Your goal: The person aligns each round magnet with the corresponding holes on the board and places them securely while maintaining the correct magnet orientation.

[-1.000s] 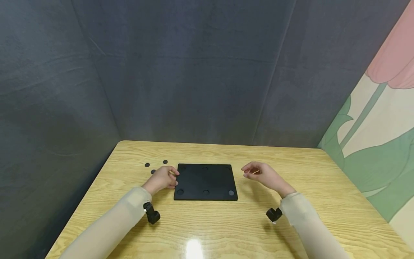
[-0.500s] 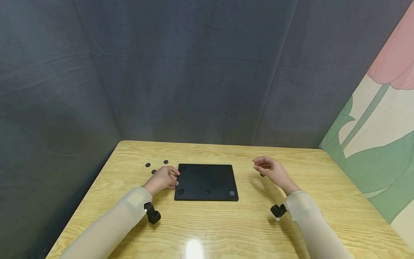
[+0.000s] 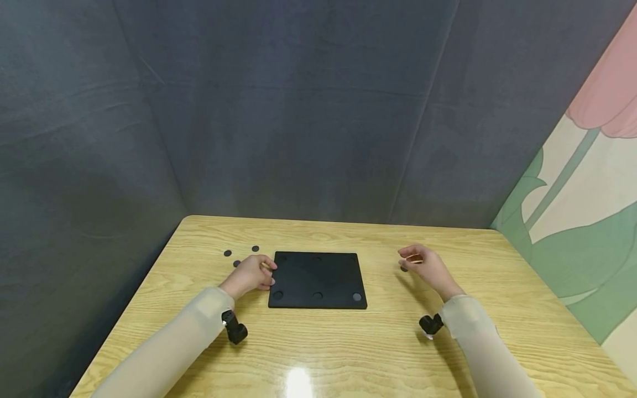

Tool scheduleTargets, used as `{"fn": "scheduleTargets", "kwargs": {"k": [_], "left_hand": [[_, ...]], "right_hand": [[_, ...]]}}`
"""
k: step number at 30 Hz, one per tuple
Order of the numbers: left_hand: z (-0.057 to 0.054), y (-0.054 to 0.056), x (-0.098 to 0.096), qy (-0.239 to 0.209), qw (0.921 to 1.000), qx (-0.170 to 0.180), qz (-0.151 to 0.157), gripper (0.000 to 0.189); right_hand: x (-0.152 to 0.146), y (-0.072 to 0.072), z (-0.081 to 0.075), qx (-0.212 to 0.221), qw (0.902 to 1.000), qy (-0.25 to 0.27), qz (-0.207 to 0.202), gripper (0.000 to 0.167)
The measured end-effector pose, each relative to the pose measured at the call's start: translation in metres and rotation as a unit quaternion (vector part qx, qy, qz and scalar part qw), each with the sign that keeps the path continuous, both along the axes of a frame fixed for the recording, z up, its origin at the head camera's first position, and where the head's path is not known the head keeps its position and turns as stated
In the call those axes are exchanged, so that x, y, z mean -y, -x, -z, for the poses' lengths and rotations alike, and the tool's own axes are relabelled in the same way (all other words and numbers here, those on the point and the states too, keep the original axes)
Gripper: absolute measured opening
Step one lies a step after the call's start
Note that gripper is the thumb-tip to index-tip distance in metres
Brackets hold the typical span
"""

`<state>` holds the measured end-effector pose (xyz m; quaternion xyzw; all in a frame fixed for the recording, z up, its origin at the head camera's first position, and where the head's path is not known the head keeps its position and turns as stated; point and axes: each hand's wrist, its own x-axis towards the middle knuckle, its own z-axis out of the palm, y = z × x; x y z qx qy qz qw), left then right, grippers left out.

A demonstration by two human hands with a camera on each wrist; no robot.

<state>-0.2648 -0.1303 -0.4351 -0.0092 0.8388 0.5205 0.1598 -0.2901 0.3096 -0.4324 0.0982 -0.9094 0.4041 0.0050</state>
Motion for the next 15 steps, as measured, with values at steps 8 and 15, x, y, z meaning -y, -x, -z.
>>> {"fn": "scheduleTargets", "kwargs": {"k": [8, 15], "left_hand": [[0.000, 0.000, 0.000, 0.002, 1.0000, 0.004, -0.001, 0.031], [0.000, 0.001, -0.001, 0.003, 1.0000, 0.004, -0.005, 0.031]], "right_hand": [[-0.005, 0.003, 0.009, 0.031, 0.9993, -0.003, 0.021, 0.034], [-0.010, 0.006, 0.018, 0.053, 0.9982, -0.008, 0.027, 0.034]]}}
